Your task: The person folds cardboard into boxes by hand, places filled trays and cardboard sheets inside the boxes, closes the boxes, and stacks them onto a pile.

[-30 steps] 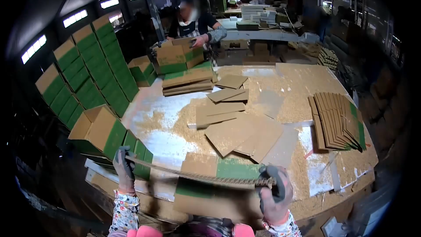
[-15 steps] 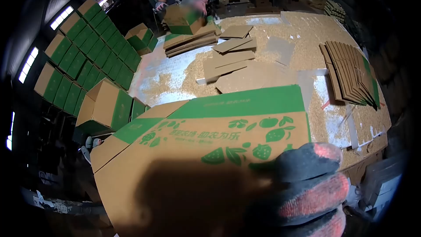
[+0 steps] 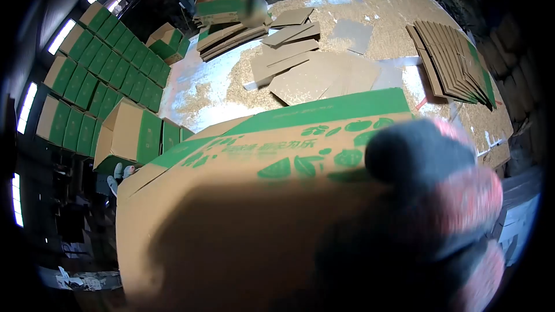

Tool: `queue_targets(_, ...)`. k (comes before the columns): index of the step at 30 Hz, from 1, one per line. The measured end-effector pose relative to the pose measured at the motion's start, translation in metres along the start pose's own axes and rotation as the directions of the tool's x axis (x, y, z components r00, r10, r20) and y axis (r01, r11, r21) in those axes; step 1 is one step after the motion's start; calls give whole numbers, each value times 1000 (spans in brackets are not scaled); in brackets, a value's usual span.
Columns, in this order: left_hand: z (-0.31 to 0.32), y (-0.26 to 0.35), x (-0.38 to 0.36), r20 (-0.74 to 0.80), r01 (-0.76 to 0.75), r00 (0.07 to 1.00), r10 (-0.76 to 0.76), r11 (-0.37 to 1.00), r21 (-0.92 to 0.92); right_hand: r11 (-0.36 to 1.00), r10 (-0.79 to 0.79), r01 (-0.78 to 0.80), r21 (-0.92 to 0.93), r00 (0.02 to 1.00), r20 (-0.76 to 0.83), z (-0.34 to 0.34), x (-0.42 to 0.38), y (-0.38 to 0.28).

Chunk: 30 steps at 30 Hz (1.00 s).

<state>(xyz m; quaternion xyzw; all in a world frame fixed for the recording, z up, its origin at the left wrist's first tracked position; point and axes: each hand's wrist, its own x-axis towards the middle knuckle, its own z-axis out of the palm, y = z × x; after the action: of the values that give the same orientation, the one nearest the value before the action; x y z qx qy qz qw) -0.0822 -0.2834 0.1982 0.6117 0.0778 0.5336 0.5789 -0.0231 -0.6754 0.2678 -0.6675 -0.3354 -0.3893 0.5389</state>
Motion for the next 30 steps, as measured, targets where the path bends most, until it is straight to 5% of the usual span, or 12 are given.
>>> queue_targets(5, 35, -16, -18, 113, 87, 987, -110, 977, 196, 970, 242, -239, 38, 961, -136, -18, 0, 14)
queue_targets(12, 107, -140, -55, 431, 635, 545, -719, 690, 348, 516, 857, -794, 323, 474, -204, -51, -128, 213)
queue_targets(13, 122, -135, -28, 786, -85, 534, -311, 906, 416, 673, 736, -724, 149, 639, -222, -52, -132, 211)
queue_targets(14, 139, -125, -6, 986, -738, 168, -8, 662, 131, 699, 696, -702, -133, 711, -97, -62, -125, 203)
queue_targets(16, 168, -87, -13, 535, 262, 285, -795, 602, 754, 695, 568, -368, -617, 808, 158, -81, -109, 187)
queue_targets(18, 184, -66, -57, 888, -646, 273, -371, 613, 455, 469, 881, -807, 358, 453, -134, -63, -111, 226)
queue_targets(22, 221, -67, -95, 817, -482, -211, -536, 784, 390, 656, 673, -662, -363, 731, -117, 13, -130, 259)
queue_targets(24, 220, -59, -92, 697, -541, -324, -640, 729, 418, 681, 731, -708, -184, 648, 212, 6, -96, 232)
queue_targets(26, 191, -64, -85, 842, -52, -535, -71, 997, 51, 339, 765, -307, -890, 640, 71, -6, -116, 245)
queue_targets(27, 188, -28, -83, 720, -346, -559, -412, 905, 249, 286, 886, -447, -848, 461, 56, -15, -118, 251)
queue_targets(28, 183, -71, -100, 839, -409, -235, -490, 833, 372, 574, 798, -582, -575, 555, 234, -30, -138, 282)
queue_targets(30, 183, -119, -115, 743, -453, 424, -518, 589, 669, 619, 684, -639, -457, 152, 714, -54, -74, 282)
